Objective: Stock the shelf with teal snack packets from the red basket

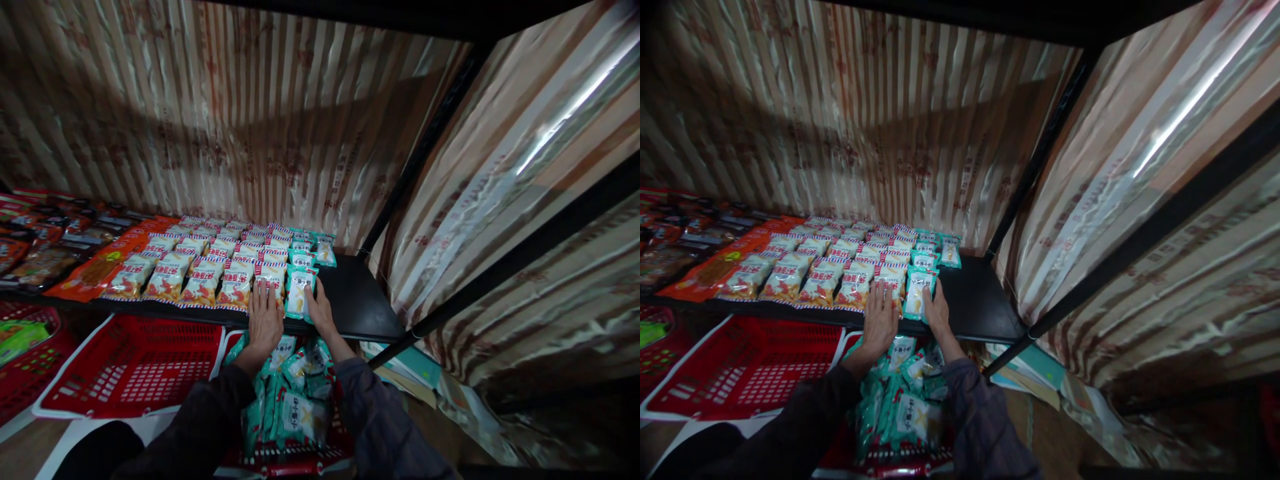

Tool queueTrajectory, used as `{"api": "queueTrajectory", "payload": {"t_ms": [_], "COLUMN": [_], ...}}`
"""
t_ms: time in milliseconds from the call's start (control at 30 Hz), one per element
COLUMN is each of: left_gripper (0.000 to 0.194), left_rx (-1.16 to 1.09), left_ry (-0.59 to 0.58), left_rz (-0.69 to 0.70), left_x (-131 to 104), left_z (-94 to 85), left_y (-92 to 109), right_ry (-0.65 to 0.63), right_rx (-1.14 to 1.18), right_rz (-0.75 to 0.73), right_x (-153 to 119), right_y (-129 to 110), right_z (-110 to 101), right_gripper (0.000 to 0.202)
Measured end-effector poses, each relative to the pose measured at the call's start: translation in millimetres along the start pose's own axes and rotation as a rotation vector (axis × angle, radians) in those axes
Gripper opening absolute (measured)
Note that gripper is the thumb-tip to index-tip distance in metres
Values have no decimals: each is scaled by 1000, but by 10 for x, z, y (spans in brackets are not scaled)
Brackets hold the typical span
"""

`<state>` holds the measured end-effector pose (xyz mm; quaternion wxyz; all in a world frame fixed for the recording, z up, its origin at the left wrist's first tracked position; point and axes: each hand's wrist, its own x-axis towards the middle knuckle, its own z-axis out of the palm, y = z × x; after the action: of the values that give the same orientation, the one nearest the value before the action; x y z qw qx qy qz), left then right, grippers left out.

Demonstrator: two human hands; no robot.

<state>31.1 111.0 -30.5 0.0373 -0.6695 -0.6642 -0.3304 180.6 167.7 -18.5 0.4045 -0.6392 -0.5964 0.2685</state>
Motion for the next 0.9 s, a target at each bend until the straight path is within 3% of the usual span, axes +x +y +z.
{"api": "queueTrajectory", "payload": {"t_ms": [167,267,333,400,500,733,900], "left_gripper": [55,55,55,53,50,46,48], "left_rx": [-4,-33,-55,-64,-50,11,40], "left_ry": [-14,-6,20,57,105,79,31], "left_rz": [40,59,76,95,128,182,200], "left_x": [-24,-26,-10,30,158,674,912], "left_z": [8,-14,-32,-47,-74,-146,-92], "left_y": [-69,-136,-176,-210,-255,-278,-224], "right_ry": [95,278,324,262,205,18,-133], "right_rx": [-51,-117,-152,-185,-213,-525,-714], "right_rz": [-24,-221,-404,-545,-613,-518,-372], "right_x": [-3,-100,-203,-282,-252,396,828], "right_y": [48,-41,-157,-288,-450,-774,-1033], "right_z": [9,51,118,208,331,371,433], "right_gripper": [74,72,64,56,50,50,51]}}
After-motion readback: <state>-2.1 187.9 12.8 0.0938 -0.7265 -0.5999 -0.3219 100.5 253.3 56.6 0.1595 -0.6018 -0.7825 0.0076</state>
